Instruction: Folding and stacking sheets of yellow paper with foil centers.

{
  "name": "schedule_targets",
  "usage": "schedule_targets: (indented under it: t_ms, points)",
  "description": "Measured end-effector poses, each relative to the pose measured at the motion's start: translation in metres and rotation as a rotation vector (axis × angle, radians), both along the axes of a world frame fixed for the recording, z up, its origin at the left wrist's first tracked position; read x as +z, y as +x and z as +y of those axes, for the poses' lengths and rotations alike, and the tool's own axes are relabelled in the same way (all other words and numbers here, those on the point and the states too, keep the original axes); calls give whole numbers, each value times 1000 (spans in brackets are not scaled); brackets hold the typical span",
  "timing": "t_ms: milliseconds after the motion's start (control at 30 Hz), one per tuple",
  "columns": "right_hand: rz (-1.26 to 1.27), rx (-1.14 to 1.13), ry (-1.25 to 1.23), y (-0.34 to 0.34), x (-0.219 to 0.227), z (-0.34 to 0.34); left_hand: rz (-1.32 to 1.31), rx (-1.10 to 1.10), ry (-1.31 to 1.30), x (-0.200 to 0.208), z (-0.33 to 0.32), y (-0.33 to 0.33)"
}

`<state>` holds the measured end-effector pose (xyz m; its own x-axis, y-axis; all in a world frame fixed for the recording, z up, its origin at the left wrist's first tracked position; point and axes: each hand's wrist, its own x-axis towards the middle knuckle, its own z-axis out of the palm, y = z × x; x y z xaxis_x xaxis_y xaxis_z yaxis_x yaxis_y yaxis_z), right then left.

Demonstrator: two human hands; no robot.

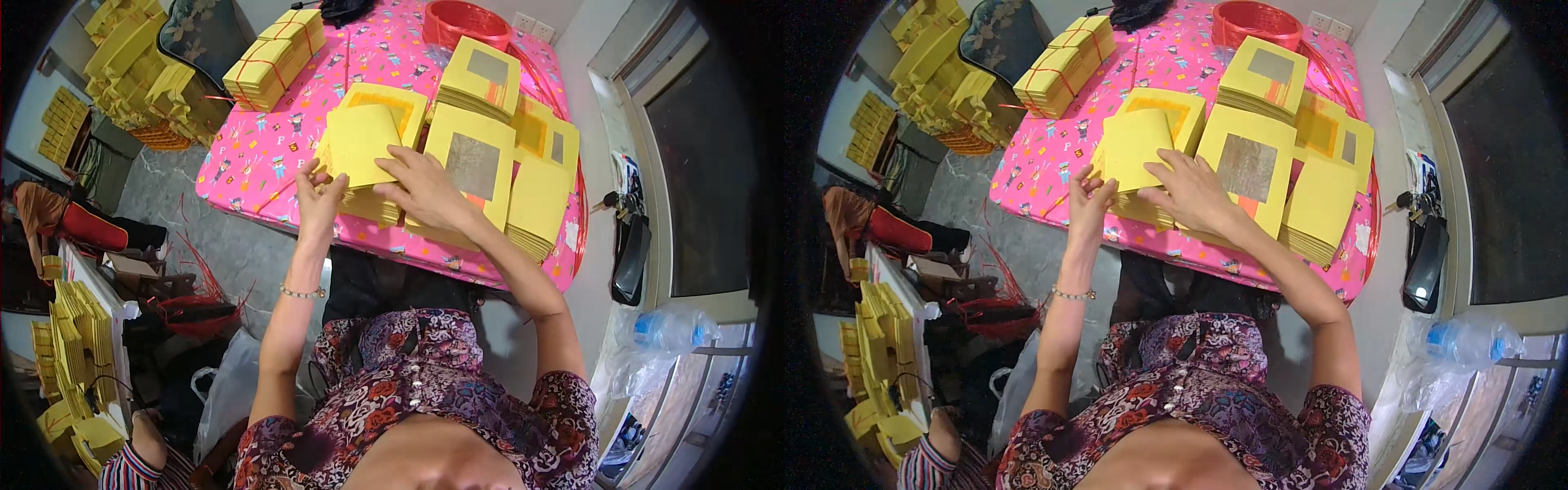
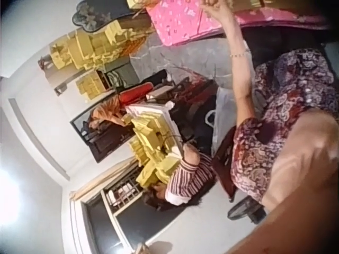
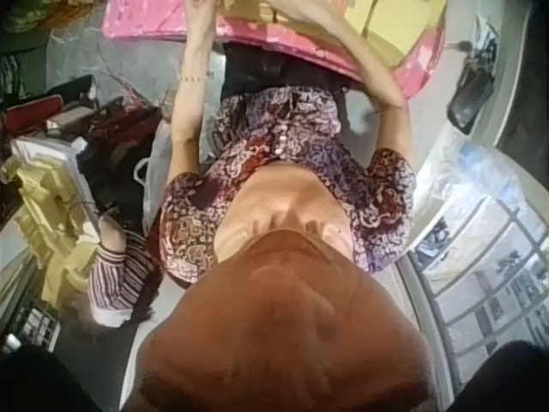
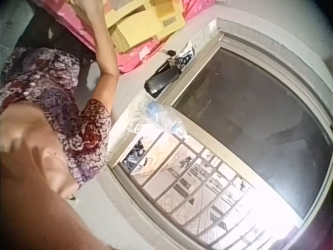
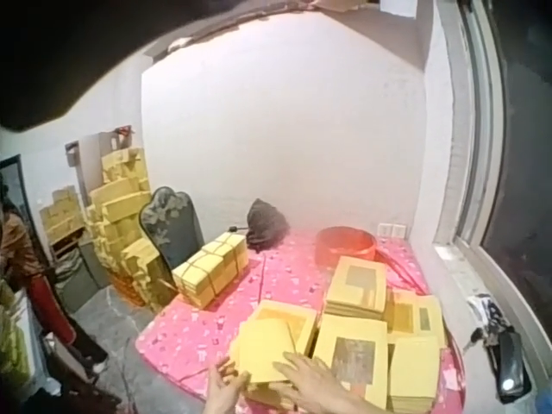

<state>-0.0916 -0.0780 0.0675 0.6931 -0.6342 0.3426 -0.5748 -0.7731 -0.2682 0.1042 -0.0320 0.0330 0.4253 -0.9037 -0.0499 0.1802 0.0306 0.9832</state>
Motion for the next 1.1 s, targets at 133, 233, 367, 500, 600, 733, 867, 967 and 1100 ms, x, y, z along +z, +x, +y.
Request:
schedule_targets:
  t_ms: [133,233,367,500,600,733,867,967,1100]
  points:
    - [-348,-109,360,1,4,-12,280,-22,-6,15,3,-10]
    - [-483,-211,492,1,11,-18,412,-47,-52,25,6,-20]
    - [-720,-217,632,-10,3,-32,270,-56,-116,39,2,-43]
    - [-891,-205,775,-45,17,-25,141,-260,-196,39,2,-60]
    - [-939,-192,779,-78,25,-14,16,-391,-195,38,9,-60]
    - [-800,-360,706,-128,25,-2,-431,-330,-226,28,13,-32]
    - [-760,-393,639,-157,3,-1,-675,-146,-234,29,8,7]
    - [-431,-455,342,-150,14,8,-987,-99,-294,31,2,32]
    - [-129,-498,-67,-116,39,18,-1100,-245,-355,36,-7,47]
